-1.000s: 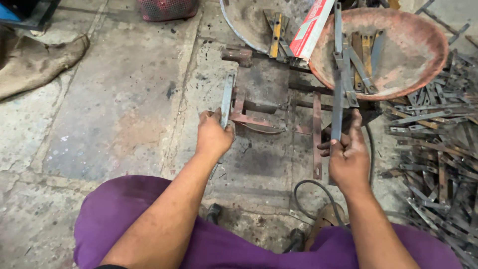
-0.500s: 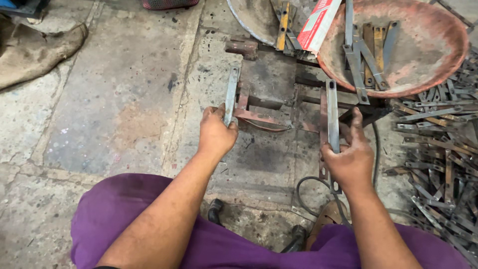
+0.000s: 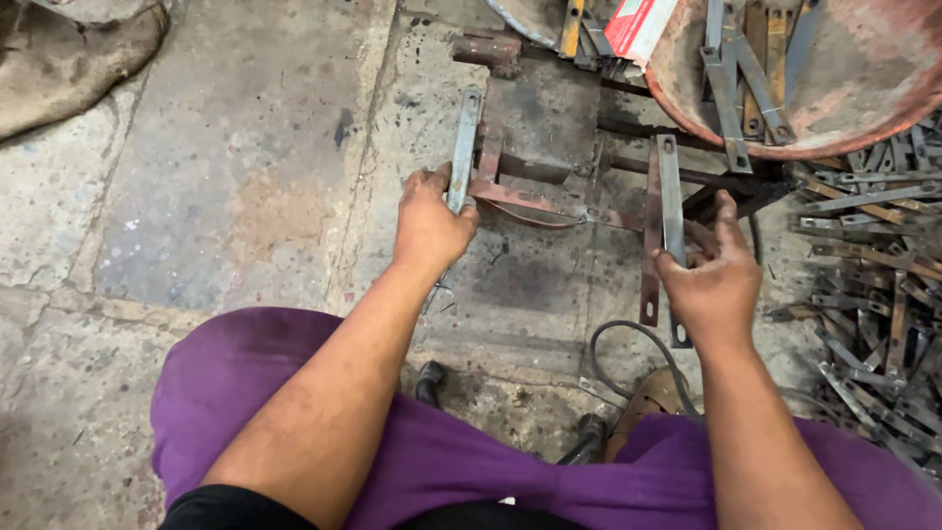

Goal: The person positions metal strips onto a fixture by hand and welds them together using a welding tool.

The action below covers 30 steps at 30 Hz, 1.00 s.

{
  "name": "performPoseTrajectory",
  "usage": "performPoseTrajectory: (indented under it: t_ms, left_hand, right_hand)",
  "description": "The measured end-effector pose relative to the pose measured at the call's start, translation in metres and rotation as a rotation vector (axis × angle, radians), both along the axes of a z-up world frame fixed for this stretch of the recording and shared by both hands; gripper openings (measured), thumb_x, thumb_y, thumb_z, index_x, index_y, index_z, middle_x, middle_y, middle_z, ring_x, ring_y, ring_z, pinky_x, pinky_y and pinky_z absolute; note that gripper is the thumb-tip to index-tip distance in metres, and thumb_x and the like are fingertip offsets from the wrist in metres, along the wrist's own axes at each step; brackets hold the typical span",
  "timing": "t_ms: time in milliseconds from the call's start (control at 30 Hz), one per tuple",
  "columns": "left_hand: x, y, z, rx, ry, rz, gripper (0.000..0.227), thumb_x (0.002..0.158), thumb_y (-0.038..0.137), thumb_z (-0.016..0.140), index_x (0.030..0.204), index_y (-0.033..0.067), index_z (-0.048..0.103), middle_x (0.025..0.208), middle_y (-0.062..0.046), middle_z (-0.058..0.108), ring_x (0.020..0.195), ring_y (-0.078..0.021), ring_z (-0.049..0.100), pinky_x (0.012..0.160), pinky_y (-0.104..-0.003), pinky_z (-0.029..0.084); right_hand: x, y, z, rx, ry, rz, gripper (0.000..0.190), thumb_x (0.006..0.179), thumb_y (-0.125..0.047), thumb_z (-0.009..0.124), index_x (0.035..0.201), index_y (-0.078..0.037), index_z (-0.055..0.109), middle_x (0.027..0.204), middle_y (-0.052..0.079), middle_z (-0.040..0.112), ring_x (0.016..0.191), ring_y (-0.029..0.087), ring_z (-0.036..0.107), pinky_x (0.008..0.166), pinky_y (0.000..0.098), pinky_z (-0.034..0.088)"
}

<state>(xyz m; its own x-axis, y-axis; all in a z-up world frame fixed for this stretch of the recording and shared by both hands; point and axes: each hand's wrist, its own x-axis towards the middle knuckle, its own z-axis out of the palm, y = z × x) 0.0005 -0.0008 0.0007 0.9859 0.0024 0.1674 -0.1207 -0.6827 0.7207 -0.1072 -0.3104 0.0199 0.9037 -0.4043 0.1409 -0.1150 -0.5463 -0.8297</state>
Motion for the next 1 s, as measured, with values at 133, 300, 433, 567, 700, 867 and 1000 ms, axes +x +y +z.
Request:
performPoseTrajectory:
  t_ms: [133,300,433,567,700,867,1000]
  left_hand:
    - [-0.001,0.001,0.002,-0.043,0.028,-0.003,0.057,0.074,0.014,0.073,0.129,-0.0007,0.067,0.112,-0.025,0.064,0.107,-0.0425,0.064,0.095,-0.045,0.052]
    - [0.0,0.001,-0.002,-0.042,-0.04,-0.004,0.057,0.073,0.013,0.072,0.128,-0.0029,0.066,0.111,-0.025,0.065,0.105,-0.0419,0.065,0.094,-0.044,0.053]
    - [0.002,0.003,-0.008,-0.029,-0.035,0.002,0.057,0.074,0.014,0.072,0.128,-0.0028,0.066,0.114,-0.026,0.065,0.108,-0.0421,0.064,0.095,-0.044,0.053]
    - [0.004,0.009,-0.019,-0.021,-0.033,-0.025,0.057,0.074,0.015,0.073,0.128,-0.0012,0.067,0.115,-0.025,0.066,0.11,-0.0428,0.063,0.098,-0.045,0.051]
    - [0.006,0.019,-0.024,0.07,-0.023,-0.033,0.067,0.073,0.025,0.085,0.13,-0.0029,0.064,0.123,-0.026,0.063,0.117,-0.0435,0.06,0.099,-0.049,0.048]
    - [0.011,0.03,-0.011,0.066,-0.07,0.03,0.072,0.084,0.03,0.083,0.142,-0.0041,0.06,0.123,-0.025,0.061,0.115,-0.0398,0.061,0.099,-0.046,0.049]
    - [0.013,0.032,-0.003,0.082,-0.103,0.014,0.067,0.086,0.029,0.082,0.14,-0.0039,0.062,0.123,-0.023,0.063,0.114,-0.0379,0.061,0.1,-0.046,0.049]
  right_hand:
    - [0.003,-0.01,-0.018,0.042,-0.01,-0.029,0.093,0.08,0.001,0.08,0.162,-0.001,0.035,0.123,0.019,0.071,0.1,0.015,0.07,0.081,0.0272,0.057]
    - [0.008,-0.019,-0.039,0.126,-0.039,-0.015,0.096,0.08,0.001,0.08,0.163,0.0,0.033,0.122,0.018,0.073,0.1,0.015,0.07,0.082,0.0261,0.057]
    - [0.01,-0.022,-0.047,0.024,-0.112,0.003,0.095,0.08,0.002,0.083,0.161,0.004,0.033,0.133,0.02,0.067,0.117,0.019,0.071,0.089,0.0292,0.06]
    - [0.011,-0.016,-0.044,0.001,-0.002,-0.077,0.099,0.078,-0.004,0.083,0.162,-0.002,0.031,0.124,0.019,0.074,0.108,0.019,0.072,0.091,0.0302,0.056]
    - [0.012,-0.008,-0.041,-0.032,0.032,-0.107,0.102,0.076,-0.009,0.086,0.162,-0.014,0.032,0.127,0.019,0.072,0.111,0.02,0.071,0.091,0.0304,0.055]
    - [0.018,0.001,-0.05,0.102,-0.04,-0.123,0.098,0.075,-0.006,0.082,0.16,-0.007,0.033,0.123,0.019,0.074,0.112,0.022,0.074,0.096,0.0307,0.056]
    - [0.02,0.002,-0.06,0.056,-0.052,-0.133,0.097,0.076,-0.005,0.082,0.159,-0.006,0.033,0.124,0.02,0.073,0.115,0.023,0.073,0.096,0.0319,0.056]
